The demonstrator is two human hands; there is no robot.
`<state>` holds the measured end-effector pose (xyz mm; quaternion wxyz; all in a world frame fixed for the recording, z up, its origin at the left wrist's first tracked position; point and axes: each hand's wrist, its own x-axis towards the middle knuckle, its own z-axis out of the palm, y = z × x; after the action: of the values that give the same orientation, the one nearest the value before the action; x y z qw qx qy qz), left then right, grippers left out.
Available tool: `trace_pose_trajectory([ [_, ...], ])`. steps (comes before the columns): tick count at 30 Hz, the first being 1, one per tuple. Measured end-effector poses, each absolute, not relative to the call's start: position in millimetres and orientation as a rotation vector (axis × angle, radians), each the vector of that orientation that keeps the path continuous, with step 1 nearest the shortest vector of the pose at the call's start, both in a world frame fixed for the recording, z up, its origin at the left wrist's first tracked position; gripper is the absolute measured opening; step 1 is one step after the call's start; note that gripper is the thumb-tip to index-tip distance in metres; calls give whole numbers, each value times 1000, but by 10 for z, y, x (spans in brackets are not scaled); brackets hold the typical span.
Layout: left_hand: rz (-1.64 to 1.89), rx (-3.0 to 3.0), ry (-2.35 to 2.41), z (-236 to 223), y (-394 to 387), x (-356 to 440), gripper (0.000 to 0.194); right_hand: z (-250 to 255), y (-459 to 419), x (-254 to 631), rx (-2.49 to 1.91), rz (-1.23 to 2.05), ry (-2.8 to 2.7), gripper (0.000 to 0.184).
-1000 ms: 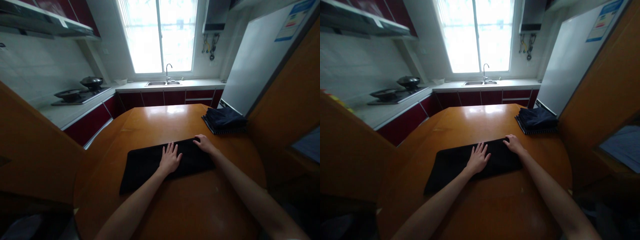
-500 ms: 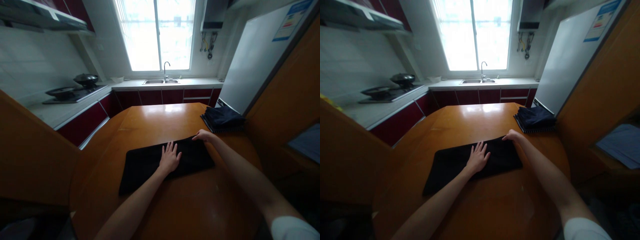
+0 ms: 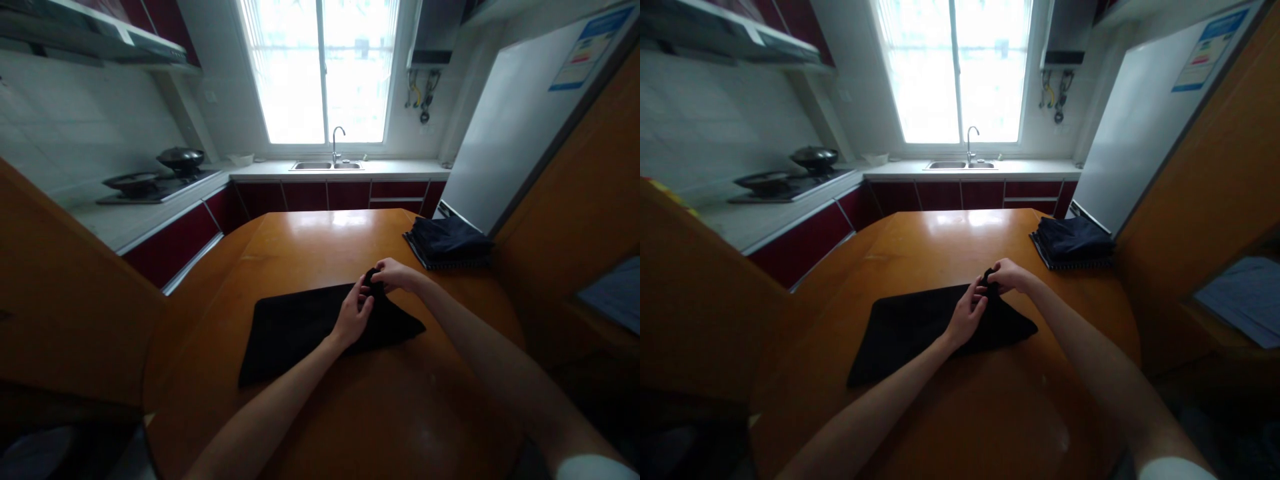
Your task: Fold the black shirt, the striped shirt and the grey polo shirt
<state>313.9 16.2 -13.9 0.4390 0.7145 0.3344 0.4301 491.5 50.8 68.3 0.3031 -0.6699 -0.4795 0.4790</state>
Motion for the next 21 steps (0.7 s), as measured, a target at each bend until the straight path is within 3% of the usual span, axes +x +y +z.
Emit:
trace_pose_trajectory([
  [7,1150,1402,884,-179,200,3120,93,510,494,4448,-1661,1360,-1170,14],
  [10,1199,1441,924,-195,220,3092,99,442,425,4466,-1588,1417,-1124,15],
  [13,1233,1539,928,-249,256,3087,87,370,325,4613,-1501,1350,-1044,17],
  [16,1202,1601,905,-298,290,3097,70,203,155,4785,-1430,1072,-1034,15],
  [21,1249,1606,931,-261,260,3107,65,-264,-270,4760,-1369,621,-1286,29],
])
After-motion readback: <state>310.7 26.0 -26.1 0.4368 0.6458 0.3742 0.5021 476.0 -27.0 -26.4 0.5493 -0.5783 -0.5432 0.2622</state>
